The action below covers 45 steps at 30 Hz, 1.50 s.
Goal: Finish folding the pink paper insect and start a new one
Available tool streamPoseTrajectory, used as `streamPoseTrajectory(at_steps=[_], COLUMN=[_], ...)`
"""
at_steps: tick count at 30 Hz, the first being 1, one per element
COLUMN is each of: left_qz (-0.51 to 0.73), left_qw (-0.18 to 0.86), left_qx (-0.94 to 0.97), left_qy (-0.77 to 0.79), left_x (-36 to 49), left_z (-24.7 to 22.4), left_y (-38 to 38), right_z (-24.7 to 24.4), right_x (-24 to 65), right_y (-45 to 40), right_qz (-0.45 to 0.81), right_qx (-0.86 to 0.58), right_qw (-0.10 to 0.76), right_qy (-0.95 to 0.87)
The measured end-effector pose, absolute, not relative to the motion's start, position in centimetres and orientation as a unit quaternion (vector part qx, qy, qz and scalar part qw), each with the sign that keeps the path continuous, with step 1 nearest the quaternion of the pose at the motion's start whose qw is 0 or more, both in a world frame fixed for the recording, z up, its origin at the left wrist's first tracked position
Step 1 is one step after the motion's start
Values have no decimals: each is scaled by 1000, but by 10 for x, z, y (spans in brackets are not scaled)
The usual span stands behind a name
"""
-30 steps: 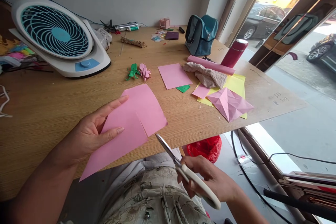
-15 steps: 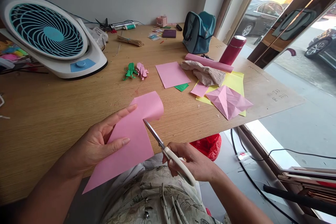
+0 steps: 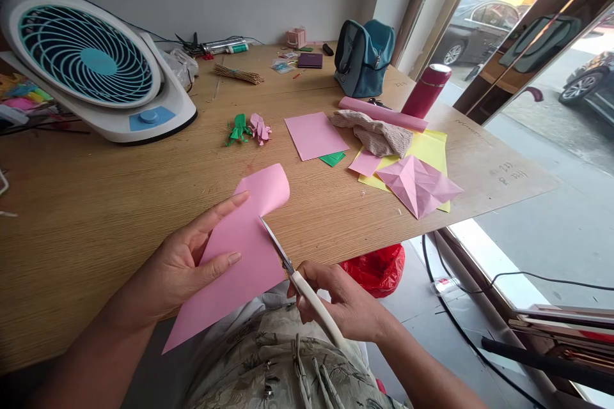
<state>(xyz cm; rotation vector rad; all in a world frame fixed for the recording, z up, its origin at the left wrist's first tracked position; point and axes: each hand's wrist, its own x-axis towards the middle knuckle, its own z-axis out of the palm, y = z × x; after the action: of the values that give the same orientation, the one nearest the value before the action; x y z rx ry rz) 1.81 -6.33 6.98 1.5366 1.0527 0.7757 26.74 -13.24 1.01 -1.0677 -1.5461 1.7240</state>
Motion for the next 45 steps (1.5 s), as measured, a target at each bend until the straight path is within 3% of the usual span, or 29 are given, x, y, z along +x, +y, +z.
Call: streamPoseTrajectory(at_steps=[45], left_qz=[278], left_qw=[440], left_qx=[747], left_qy=[415], left_x=[17], left_z=[65], left_y=[-69], right_z=[11], right_x=[245], right_y=[-129], right_qz=[598], right_qx=[-412], right_qw=[355], right_qy=[-588])
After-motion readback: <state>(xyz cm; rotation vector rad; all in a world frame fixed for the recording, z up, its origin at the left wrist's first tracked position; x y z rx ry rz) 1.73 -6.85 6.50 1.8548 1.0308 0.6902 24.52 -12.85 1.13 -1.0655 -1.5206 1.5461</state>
